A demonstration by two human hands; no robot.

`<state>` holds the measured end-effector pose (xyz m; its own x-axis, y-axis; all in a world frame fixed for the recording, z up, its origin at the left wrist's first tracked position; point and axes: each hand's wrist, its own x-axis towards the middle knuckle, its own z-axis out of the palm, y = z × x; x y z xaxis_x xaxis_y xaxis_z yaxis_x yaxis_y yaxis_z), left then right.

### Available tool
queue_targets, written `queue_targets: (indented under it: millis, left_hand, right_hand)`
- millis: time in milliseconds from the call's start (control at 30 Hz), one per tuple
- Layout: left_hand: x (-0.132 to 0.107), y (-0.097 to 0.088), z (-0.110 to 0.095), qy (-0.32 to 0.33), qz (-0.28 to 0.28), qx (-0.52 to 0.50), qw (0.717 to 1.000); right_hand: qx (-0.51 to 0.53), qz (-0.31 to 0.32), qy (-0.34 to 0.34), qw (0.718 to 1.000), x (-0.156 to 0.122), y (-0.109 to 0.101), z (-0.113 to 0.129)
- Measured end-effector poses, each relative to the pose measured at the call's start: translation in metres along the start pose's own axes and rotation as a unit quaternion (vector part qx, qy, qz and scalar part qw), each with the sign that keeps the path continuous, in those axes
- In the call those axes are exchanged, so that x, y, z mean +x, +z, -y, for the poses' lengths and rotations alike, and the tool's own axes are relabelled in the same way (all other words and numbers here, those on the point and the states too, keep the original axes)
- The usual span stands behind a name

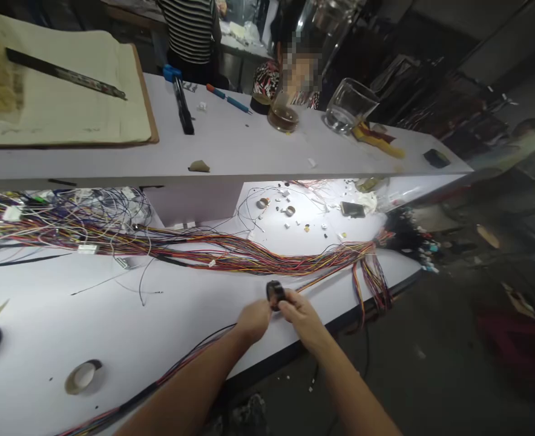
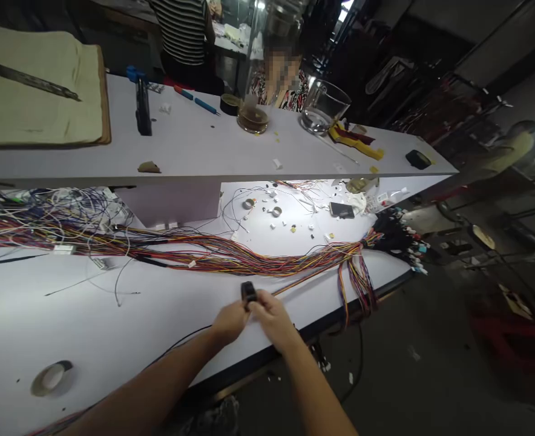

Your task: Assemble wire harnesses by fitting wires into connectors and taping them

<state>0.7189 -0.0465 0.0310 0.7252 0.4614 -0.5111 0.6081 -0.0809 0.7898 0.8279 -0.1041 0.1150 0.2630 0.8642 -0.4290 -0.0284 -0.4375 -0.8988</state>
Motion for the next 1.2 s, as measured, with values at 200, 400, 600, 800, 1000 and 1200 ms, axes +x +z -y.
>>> queue_targets:
  millis: [200, 400, 600, 800, 1000, 1200]
  left_hand:
    - [-0.011, 0.001, 0.011, 0.012, -0.022, 0.058, 0.998]
    - [-0.021, -0.004, 0.009, 0.039, -0.042, 0.038, 0.998]
    - [-0.024, -0.015, 0.006, 0.090, -0.037, -0.024, 0.995]
    - [-0.005, -0.016, 0.006, 0.032, -0.035, -0.102, 0.994]
    - [-0.005, -0.017, -0.002, 0.010, -0.047, -0.121, 0.991]
    - [-0.016, -0.016, -0.012, 0.034, -0.076, -0.077, 0.994]
  right_hand:
    - [0.101, -0.068, 0.047, 0.991, -0.007, -0.027, -0.042]
    - [0.080, -0.075, 0.059, 0.992, -0.001, -0.011, -0.051]
    - [0.043, -0.066, 0.066, 0.995, -0.012, -0.014, -0.050]
    - [0.040, -0.055, 0.052, 0.996, -0.032, -0.006, -0.072]
    - [-0.110, -0.141, 0.006, 0.984, -0.032, -0.032, -0.071]
    - [-0.198, -0.060, 0.009, 0.978, 0.044, -0.038, -0.025]
